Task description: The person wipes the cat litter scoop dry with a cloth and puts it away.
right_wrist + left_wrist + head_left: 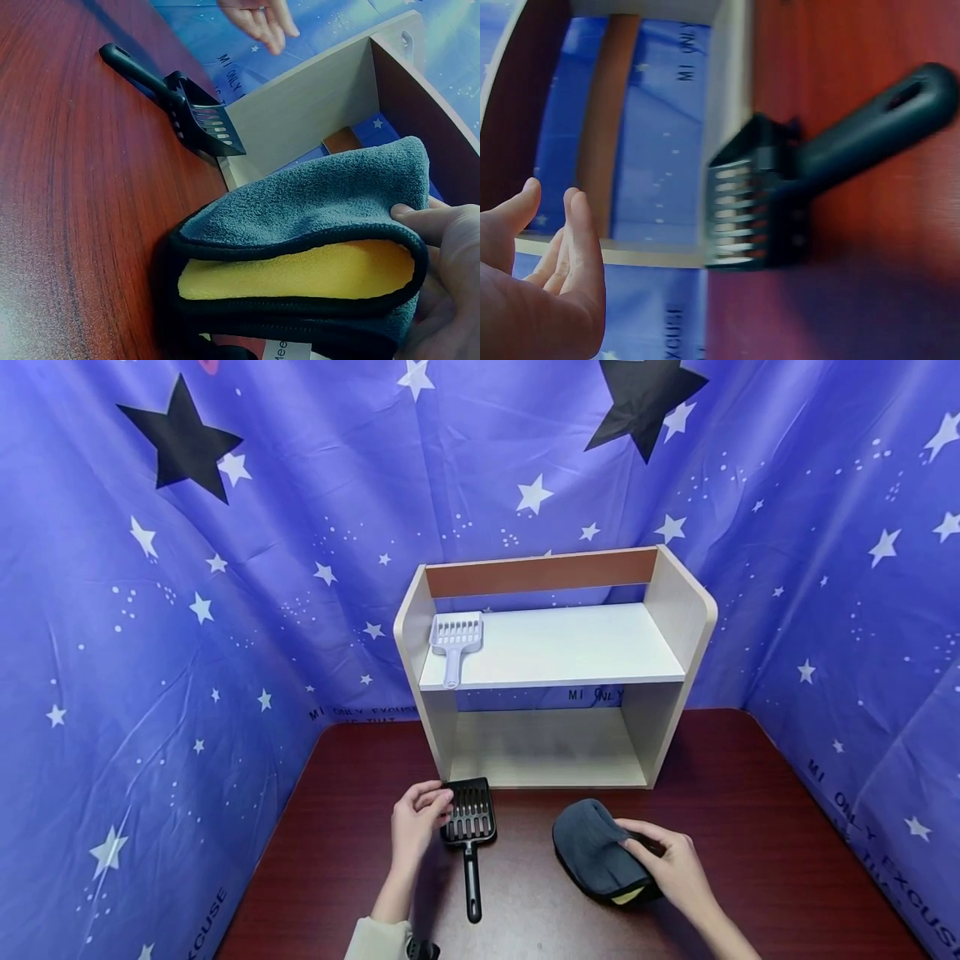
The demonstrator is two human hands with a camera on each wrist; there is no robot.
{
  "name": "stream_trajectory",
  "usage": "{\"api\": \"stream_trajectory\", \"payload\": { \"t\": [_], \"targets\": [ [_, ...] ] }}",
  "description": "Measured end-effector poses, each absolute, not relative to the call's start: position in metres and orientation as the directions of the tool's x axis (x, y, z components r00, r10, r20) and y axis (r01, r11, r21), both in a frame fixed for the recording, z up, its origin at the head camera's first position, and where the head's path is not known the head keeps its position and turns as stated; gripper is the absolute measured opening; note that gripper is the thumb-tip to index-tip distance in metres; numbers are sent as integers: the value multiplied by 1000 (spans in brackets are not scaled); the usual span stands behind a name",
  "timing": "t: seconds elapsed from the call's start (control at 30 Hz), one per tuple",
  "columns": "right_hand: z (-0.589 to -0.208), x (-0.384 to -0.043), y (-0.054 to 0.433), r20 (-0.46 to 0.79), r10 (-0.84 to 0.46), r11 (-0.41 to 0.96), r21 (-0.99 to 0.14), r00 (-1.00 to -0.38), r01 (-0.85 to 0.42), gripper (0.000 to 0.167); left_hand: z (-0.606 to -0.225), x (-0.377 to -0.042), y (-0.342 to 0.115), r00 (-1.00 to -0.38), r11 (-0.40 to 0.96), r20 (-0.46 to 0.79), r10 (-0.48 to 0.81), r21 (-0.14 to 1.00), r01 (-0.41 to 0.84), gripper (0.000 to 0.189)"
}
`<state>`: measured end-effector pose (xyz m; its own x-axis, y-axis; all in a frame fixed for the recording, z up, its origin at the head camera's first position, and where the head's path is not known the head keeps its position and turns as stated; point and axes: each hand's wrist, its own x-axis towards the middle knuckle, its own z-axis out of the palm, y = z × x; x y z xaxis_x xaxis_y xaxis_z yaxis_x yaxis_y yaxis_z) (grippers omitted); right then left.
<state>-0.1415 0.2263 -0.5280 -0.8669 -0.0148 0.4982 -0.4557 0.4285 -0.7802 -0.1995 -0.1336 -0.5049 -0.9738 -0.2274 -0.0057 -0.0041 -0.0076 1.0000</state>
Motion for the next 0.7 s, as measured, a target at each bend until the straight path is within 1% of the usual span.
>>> {"api": "stream_trajectory", "payload": {
  "t": [0.27,0.7],
  "targets": [
    [-530,-142,226,486,-14,444,-780,-874,-441,29,-542,-184,-139,-977,47,-34,-209,998,-45,39],
    [-532,-143,227,470,-16,452,-784,-882,-426,29,-571,-157,-141,-968,104,-124,-219,983,-150,38]
  ]
}}
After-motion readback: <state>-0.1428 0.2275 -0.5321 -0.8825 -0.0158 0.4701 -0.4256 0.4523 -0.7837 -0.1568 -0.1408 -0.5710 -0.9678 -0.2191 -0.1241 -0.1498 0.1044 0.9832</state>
